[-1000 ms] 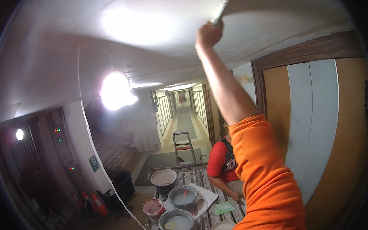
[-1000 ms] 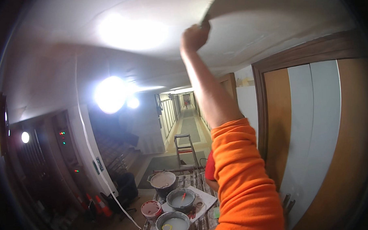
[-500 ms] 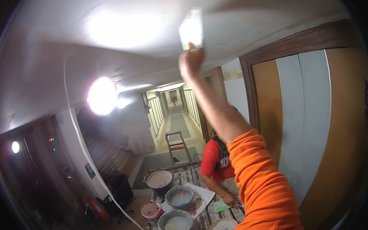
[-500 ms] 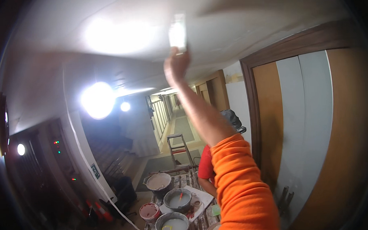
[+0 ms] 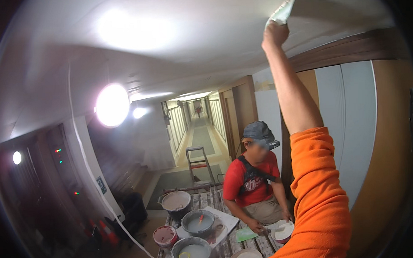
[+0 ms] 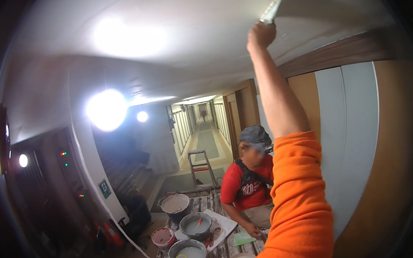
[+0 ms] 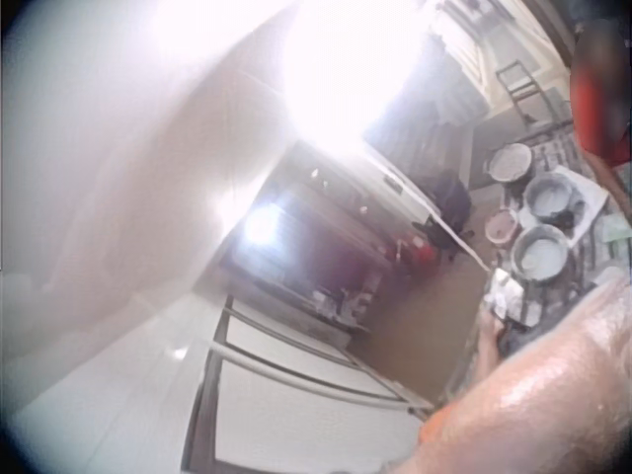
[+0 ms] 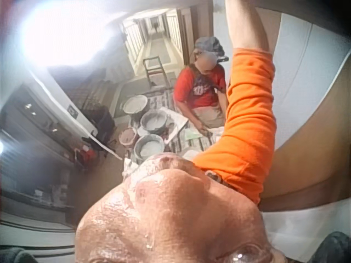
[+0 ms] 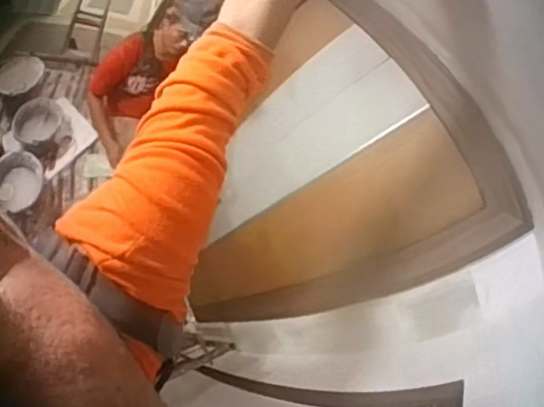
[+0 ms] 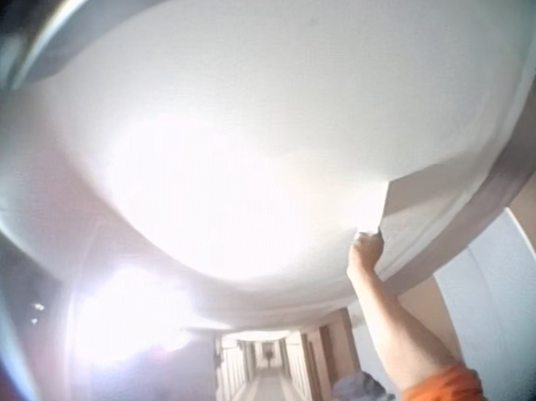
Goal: The person applies plaster to the ceiling using a trowel and a hawk. They repeatedly scoop plaster from a bucket, spread it on the hawk, and smooth it onto the ceiling surface.
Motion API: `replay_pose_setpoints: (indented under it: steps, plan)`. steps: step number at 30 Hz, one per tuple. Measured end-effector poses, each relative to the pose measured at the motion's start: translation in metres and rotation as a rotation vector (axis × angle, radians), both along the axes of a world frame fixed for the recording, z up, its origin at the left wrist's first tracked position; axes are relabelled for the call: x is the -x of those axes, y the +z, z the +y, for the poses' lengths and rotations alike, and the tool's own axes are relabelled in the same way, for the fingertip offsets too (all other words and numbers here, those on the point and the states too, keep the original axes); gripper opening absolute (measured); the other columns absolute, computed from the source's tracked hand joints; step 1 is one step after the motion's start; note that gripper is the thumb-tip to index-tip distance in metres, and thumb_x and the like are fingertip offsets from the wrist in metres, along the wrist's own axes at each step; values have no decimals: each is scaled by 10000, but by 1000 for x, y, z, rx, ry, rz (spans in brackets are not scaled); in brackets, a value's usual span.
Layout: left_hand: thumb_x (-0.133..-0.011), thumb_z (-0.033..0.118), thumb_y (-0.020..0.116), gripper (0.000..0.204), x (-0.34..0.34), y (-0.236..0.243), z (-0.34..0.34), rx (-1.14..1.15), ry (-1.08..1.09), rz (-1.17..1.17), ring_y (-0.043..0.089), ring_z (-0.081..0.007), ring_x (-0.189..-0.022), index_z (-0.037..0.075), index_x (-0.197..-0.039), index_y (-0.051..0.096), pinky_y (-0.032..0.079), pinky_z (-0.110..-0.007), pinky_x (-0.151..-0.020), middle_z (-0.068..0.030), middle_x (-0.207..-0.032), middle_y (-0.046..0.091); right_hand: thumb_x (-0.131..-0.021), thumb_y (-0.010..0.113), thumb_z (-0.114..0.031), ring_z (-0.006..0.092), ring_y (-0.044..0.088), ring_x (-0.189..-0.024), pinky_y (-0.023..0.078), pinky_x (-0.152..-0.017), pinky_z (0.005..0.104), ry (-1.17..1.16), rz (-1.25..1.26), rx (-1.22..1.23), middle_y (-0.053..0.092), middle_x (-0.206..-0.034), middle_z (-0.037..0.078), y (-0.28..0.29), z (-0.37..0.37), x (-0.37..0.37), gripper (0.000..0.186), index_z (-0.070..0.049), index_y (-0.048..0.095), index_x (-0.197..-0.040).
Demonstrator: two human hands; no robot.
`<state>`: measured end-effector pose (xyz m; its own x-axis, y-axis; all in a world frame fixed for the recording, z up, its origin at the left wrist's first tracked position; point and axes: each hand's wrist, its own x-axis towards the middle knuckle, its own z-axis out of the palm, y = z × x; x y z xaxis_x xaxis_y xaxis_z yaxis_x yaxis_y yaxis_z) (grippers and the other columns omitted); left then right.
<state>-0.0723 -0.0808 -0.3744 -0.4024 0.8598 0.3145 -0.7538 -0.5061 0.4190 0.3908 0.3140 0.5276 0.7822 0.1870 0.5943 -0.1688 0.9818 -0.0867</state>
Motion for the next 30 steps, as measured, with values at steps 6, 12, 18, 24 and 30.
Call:
replay_pose_setpoints:
  steps: [6,12,18,24,30]
  plan:
    - [-997,242,537,298,11,-17,-16,145,43,9,626,-223,-1005,33,-1201,600,515,-374,-903,-66,-1087,664,-894,521,-45,362,616,-1042,505,-911,440,-231,-128,-22,586,-1192,185,-21,-84,202,379,-13,511,-1272]
    - [-988,271,543,321,24,-6,-38,216,101,67,626,-226,-1015,42,-1205,603,508,-377,-915,-71,-1096,665,-905,535,-5,265,667,-881,534,-798,389,-42,-304,-300,665,-1075,185,-81,-97,278,460,-34,523,-1364]
    - [-979,300,550,344,11,-17,-38,260,161,63,626,-230,-1025,50,-1208,605,501,-379,-926,-77,-1106,666,-895,510,21,318,663,-1009,518,-886,413,146,-20,65,662,-1111,233,-50,51,153,299,93,583,-1176]
    - [-969,329,557,367,1,-23,-39,296,239,76,626,-234,-1035,58,-1212,607,494,-381,-937,-83,-1115,667,-847,517,27,283,674,-954,523,-825,395,392,16,13,675,-1094,201,-10,27,183,316,87,590,-1148]
    - [-960,358,563,390,7,-16,-42,367,213,143,626,-238,-1045,66,-1215,610,487,-383,-949,-89,-1125,668,-925,495,-21,73,549,-616,393,-476,217,562,-284,-169,519,-687,37,-14,-3,320,107,-45,564,-847]
